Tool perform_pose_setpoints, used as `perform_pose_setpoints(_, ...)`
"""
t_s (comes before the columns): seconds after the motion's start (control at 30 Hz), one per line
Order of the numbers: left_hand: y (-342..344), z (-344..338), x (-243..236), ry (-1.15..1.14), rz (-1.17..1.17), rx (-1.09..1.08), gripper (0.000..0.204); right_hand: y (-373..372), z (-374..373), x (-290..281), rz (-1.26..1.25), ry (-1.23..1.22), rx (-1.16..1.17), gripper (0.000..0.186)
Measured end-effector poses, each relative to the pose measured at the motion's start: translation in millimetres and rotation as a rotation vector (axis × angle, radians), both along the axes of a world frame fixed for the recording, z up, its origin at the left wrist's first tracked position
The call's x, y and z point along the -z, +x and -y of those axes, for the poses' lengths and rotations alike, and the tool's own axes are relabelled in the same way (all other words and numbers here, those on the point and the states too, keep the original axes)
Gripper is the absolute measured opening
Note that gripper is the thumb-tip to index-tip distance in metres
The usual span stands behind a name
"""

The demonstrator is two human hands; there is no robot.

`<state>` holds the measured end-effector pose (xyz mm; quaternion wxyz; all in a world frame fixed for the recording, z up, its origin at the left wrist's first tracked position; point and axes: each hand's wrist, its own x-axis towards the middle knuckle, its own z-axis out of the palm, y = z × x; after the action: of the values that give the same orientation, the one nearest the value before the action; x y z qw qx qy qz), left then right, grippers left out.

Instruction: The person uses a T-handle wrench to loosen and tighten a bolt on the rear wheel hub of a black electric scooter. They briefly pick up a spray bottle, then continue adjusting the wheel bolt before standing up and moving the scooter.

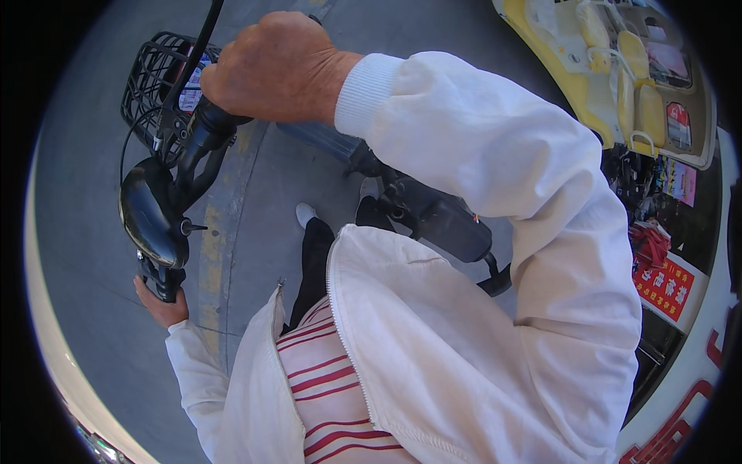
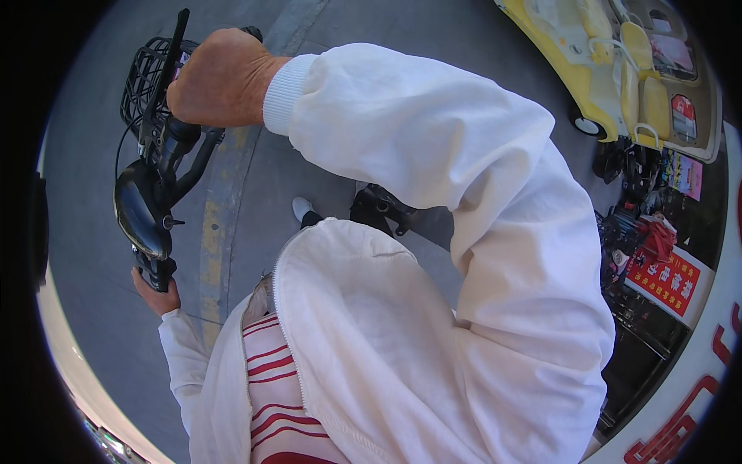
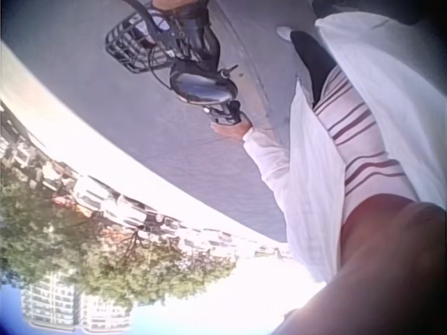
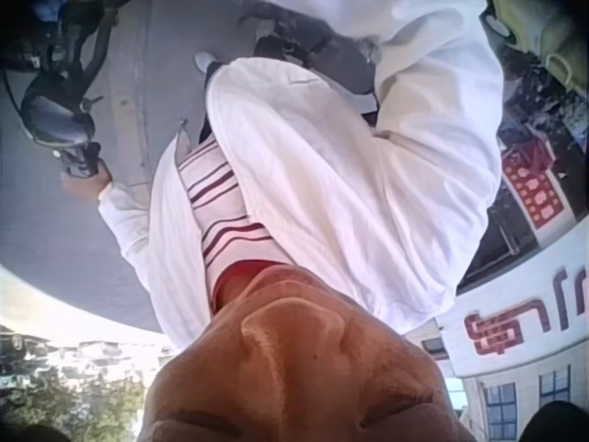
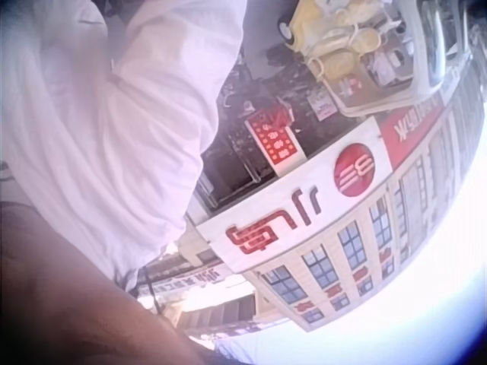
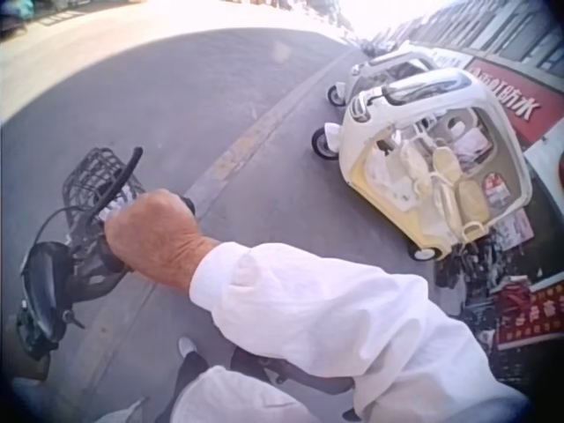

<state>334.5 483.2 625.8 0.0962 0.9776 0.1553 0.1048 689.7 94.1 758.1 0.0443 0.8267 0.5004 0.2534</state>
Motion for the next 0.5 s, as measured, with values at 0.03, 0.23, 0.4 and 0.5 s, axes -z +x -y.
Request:
perform_pose_setpoints(0.03, 1, 1, 0, 0.008, 0.001, -0.004, 0.087, 0, 0, 0, 0.007, -0.004, 0.002, 0.006)
perform_pose_setpoints(0.23, -3, -3, 2, 0.02, -0.015, -0.02, 0.085, -5, -1, -16, -0.165, -0.06, 0.01, 0.007)
perform_pose_setpoints(0.4, -1, -2, 2, 0.011, -0.011, -0.01, 0.084, -6, -1, -19, -0.196, -0.04, 0.025, 0.008)
perform_pose_setpoints(0.5, -2, -3, 2, 0.006, -0.005, -0.01, 0.085, -7, 0, -18, -0.195, -0.005, 0.012, 0.009)
